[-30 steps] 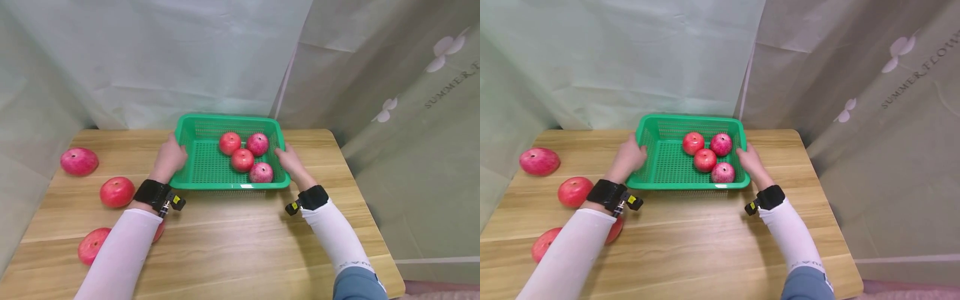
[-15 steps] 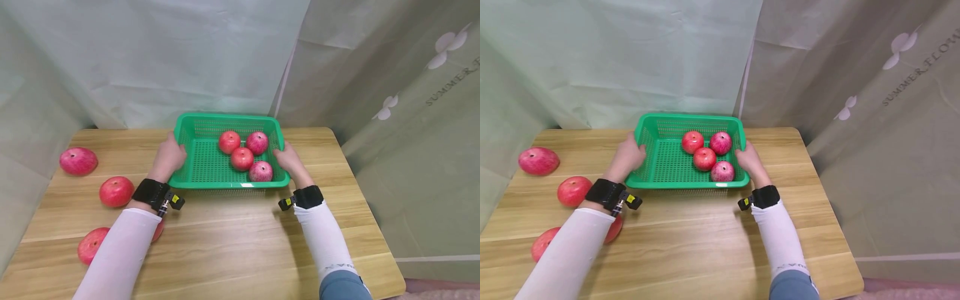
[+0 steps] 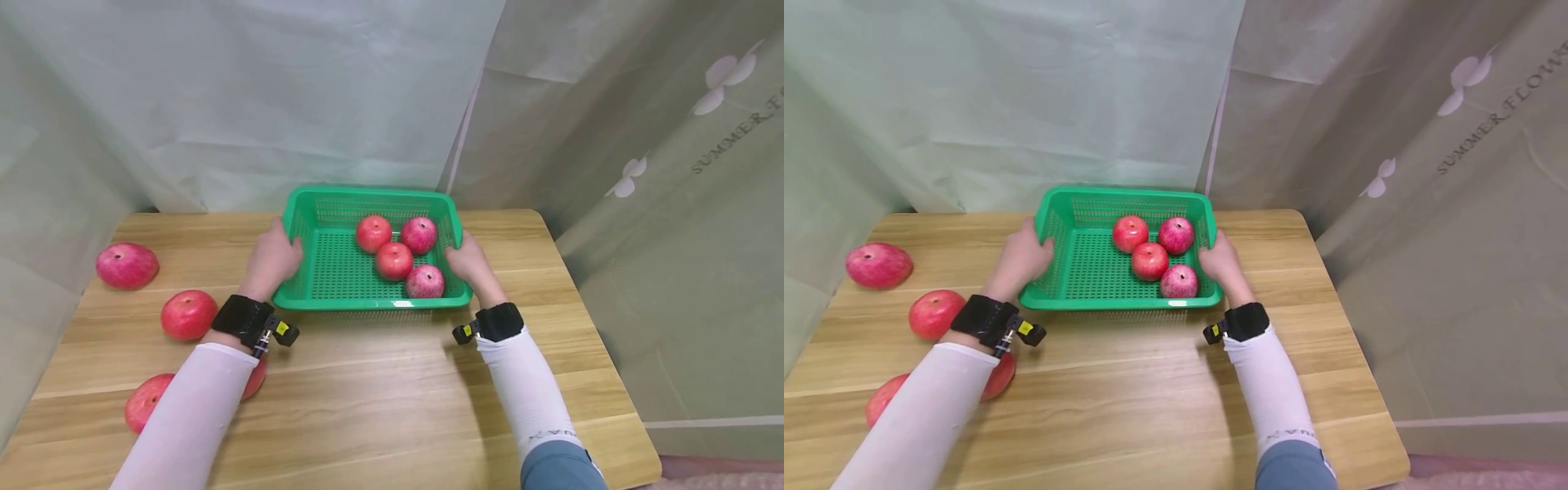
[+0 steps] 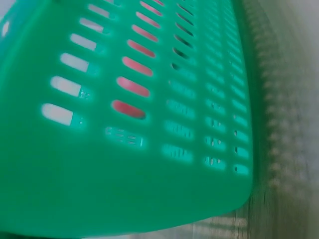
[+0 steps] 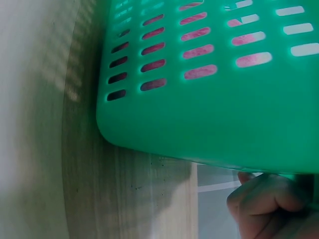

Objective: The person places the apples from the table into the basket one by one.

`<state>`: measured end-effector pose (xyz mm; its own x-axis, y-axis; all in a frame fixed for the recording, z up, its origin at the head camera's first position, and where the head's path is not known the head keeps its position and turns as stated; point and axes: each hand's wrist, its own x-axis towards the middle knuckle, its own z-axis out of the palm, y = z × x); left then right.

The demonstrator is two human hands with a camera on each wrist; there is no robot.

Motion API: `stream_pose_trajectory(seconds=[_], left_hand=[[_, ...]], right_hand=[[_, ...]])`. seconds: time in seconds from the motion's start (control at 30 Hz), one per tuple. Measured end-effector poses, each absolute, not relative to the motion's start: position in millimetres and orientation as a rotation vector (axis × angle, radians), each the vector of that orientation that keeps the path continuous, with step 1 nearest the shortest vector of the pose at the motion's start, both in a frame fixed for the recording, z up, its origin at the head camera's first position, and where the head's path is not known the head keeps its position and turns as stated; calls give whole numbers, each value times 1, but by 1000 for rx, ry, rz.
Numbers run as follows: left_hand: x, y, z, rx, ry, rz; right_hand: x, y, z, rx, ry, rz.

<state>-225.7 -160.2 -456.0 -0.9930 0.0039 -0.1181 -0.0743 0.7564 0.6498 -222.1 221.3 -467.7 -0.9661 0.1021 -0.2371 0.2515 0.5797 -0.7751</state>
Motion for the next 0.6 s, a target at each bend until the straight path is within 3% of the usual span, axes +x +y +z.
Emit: stream_pose_trajectory(seconds=[0.6], left_hand=[[-223, -173, -442, 32, 2758, 1161]], right_hand=[[-220, 220, -464, 272, 2683, -1268]])
